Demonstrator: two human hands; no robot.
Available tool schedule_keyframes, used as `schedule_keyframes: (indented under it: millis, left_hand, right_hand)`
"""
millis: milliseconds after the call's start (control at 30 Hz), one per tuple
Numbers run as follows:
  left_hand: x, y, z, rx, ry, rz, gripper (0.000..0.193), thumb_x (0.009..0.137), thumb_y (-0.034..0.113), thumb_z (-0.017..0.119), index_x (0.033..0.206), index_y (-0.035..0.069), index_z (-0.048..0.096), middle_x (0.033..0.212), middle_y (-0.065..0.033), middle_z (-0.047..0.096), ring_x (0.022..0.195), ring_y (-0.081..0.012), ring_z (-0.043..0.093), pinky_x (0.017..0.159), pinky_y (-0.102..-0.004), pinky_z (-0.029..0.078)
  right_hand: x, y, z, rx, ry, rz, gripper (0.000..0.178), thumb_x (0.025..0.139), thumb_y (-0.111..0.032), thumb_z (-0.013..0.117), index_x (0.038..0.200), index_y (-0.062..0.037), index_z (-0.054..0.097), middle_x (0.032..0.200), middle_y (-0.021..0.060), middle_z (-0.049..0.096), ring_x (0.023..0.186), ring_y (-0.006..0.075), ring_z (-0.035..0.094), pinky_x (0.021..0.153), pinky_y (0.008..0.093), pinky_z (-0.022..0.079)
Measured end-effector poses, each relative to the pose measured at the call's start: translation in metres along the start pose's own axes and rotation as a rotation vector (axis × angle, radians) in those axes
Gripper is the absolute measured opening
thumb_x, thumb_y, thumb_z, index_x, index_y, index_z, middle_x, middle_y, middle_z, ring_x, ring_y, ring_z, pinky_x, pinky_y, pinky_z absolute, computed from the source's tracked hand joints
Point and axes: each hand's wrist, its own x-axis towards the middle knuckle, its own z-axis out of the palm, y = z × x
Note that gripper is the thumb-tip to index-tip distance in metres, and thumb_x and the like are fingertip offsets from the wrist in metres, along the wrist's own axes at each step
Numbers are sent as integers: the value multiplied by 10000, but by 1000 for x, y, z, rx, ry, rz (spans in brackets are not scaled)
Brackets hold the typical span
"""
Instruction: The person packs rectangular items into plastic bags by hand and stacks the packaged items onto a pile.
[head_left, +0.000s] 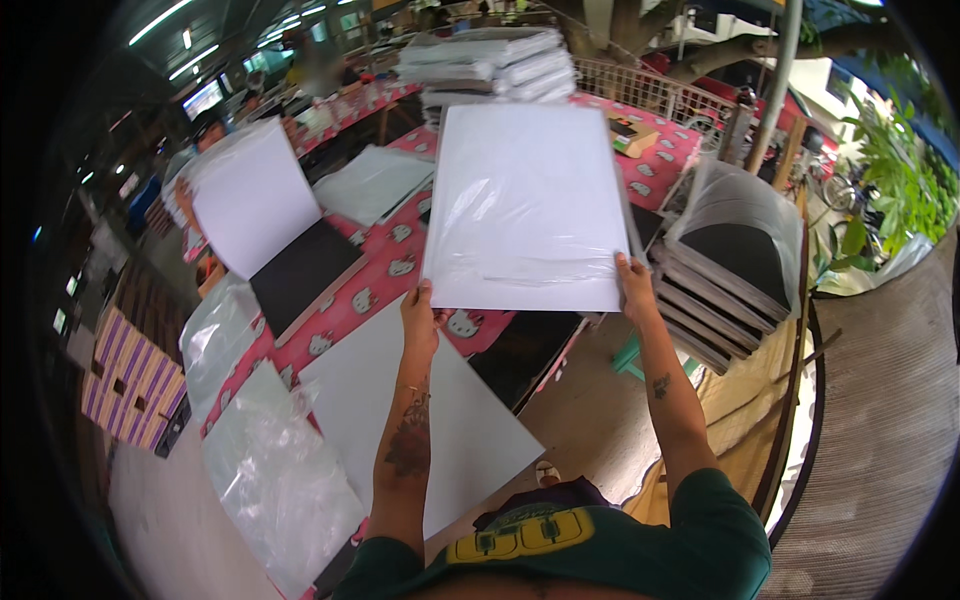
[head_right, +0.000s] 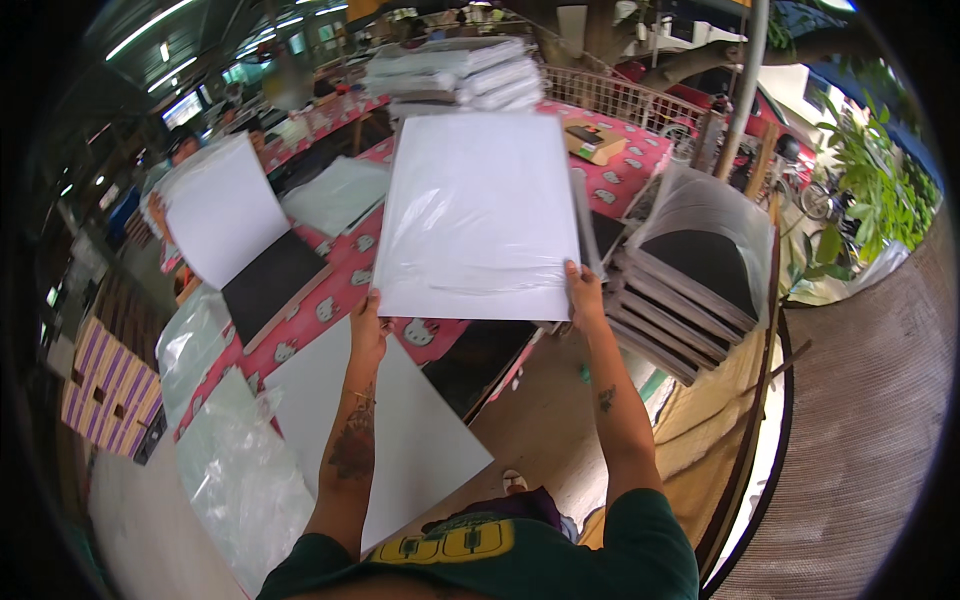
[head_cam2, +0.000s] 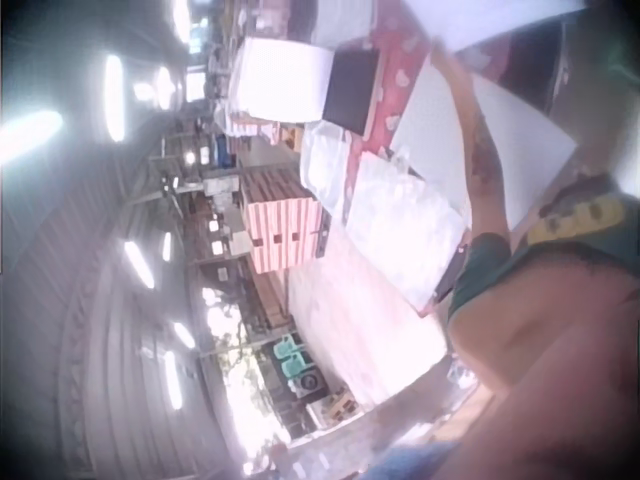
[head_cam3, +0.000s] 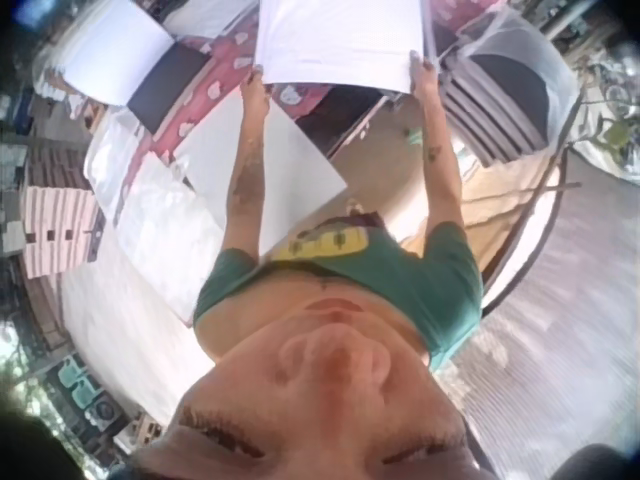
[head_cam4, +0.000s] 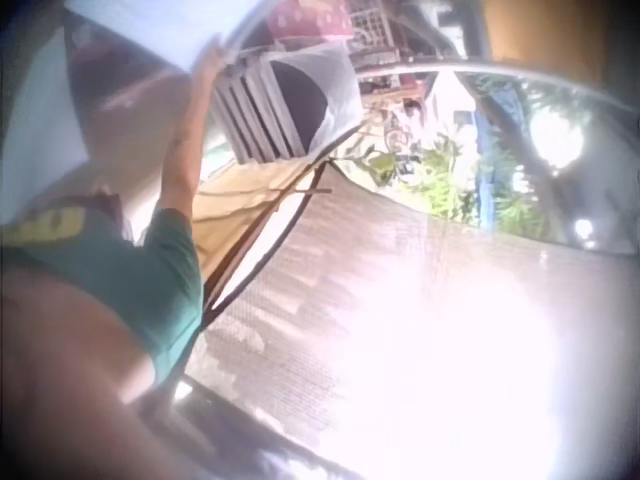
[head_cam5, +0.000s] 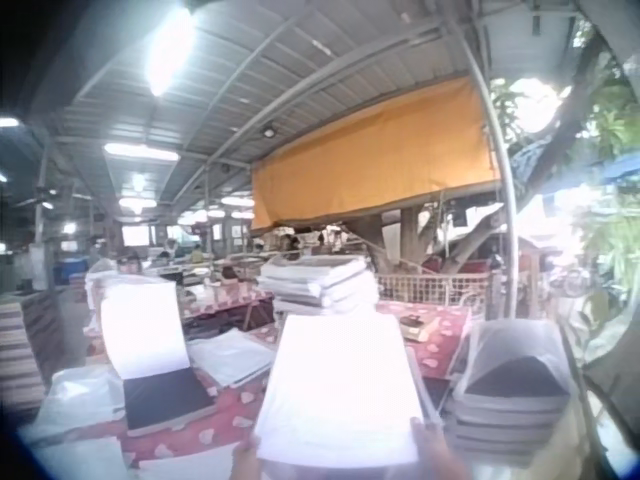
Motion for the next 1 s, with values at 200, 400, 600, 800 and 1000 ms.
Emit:
schedule_keyframes:
  millis: [200, 400, 600, 800, 1000]
  left_hand:
    - [43, -47, 33, -81, 190, -29, 209, 948, 172, 498, 999, -26, 543, 734, -76, 585, 541, -140, 586, 436, -223, 492]
    - [57, -72, 37, -136, 178, -155, 217, 944, 157, 499, 1001, -49, 537, 812, -120, 596, 634, -205, 633, 555, -264, 564]
    - [-10, -52, 2, -165, 139, -163, 240, 920, 145, 528, 1065, -45, 525, 964, -156, 606, 827, -232, 647, 730, -331, 553]
    - [-188, 22, -188, 1160, 530, 367, 283, 824, 118, 647, 1098, 52, 618, 1004, -116, 631, 910, -248, 595, 751, -317, 486]
    - [-327, 78, -329, 1798, 842, 141, 467, 748, 189, 668, 1192, 100, 556, 1124, -196, 578, 1065, -331, 528, 895, -473, 406]
  right_hand:
    - [-1, -24, -36, -36, -326, 13, 709, 834, -253, 696, 1377, 44, 351, 1376, 182, 390, 1173, 238, 465, 979, 323, 390]
    - [3, -5, -46, -544, -118, -19, 535, 721, -235, 802, 1157, 5, 607, 999, 156, 638, 934, 162, 580, 786, 271, 480]
    - [22, 51, -46, -928, 104, -739, 473, 724, -308, 785, 1102, -57, 652, 662, 125, 568, 580, 176, 452, 587, 328, 422]
    - [-20, 11, -20, -1246, 171, -254, 759, 825, -492, 616, 1439, -214, 266, 1195, 217, 576, 1086, 418, 550, 873, 480, 446]
    - [-114, 70, 93, -726, -177, -541, 405, 924, -381, 508, 1192, -78, 521, 924, 127, 604, 816, 288, 607, 711, 423, 488]
